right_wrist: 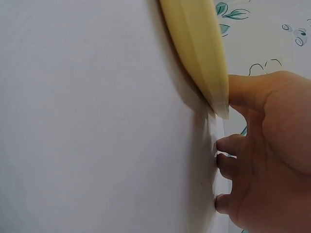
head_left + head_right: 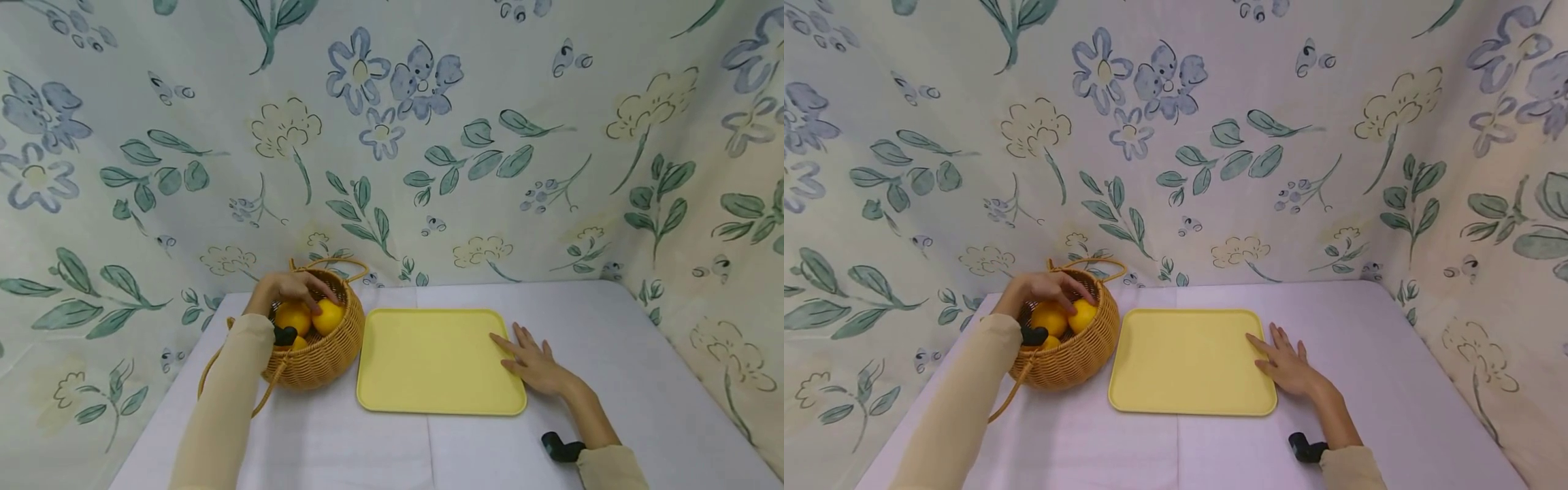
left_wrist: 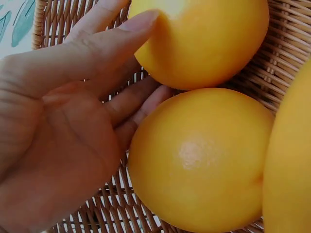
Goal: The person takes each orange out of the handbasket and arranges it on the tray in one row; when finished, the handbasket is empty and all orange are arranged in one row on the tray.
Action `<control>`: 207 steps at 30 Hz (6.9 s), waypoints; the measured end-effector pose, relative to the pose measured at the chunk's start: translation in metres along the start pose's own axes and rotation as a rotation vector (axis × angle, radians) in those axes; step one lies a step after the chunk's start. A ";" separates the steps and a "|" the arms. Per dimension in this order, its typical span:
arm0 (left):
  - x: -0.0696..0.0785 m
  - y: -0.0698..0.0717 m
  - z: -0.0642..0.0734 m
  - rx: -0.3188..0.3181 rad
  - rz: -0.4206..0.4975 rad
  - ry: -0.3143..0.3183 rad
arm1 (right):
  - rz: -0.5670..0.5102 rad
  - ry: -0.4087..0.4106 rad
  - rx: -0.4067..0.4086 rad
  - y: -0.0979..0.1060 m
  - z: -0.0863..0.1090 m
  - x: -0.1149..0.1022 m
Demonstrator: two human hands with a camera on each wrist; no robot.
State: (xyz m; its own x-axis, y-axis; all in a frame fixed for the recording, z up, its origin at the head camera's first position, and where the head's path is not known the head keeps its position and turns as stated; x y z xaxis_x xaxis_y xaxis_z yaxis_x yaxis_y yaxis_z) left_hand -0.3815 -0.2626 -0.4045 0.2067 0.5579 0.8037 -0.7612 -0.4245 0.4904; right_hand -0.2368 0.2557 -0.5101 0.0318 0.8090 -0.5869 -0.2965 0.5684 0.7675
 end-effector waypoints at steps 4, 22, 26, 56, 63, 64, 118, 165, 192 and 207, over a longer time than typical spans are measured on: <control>0.000 -0.003 0.000 0.022 0.004 -0.004 | -0.001 0.003 0.002 -0.001 0.000 -0.001; -0.008 -0.004 -0.001 -0.018 -0.035 -0.019 | -0.021 0.007 0.017 -0.002 0.001 0.001; -0.010 -0.006 0.000 -0.003 -0.050 -0.034 | -0.009 0.000 0.015 -0.004 0.001 0.002; -0.024 -0.002 0.010 0.060 0.024 -0.075 | -0.004 -0.022 0.020 -0.003 -0.002 -0.002; -0.023 -0.003 0.012 0.035 0.060 -0.132 | -0.003 -0.014 0.022 -0.004 -0.001 -0.003; -0.022 -0.003 0.012 0.040 0.068 -0.132 | -0.001 -0.013 0.024 -0.004 -0.001 -0.002; -0.021 -0.004 0.013 0.136 0.056 -0.080 | -0.014 -0.017 0.019 -0.004 -0.003 0.001; 0.034 0.008 0.036 0.074 -0.034 -0.101 | -0.021 -0.035 0.011 -0.002 -0.004 0.006; 0.154 -0.007 -0.041 -0.158 -0.091 -0.233 | -0.039 -0.004 0.007 -0.001 0.000 0.008; 0.099 -0.043 -0.102 -0.209 -0.016 -0.087 | -0.034 -0.006 0.010 -0.005 0.000 0.004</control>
State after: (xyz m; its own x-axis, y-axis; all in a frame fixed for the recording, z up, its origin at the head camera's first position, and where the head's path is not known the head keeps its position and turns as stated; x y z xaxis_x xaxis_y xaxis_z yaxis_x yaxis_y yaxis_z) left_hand -0.3910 -0.1165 -0.3801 0.2654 0.4959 0.8268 -0.8661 -0.2542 0.4304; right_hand -0.2353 0.2560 -0.5158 0.0472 0.7898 -0.6115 -0.2858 0.5973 0.7494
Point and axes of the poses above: each hand's wrist, its own z-axis away from the middle knuckle, its own y-axis out of the back of the hand, x = y × z, the point moved 1 cm from there along -z, towards the middle knuckle, and after that the axes turned 15 degrees about -y, right-handed, at the moved point
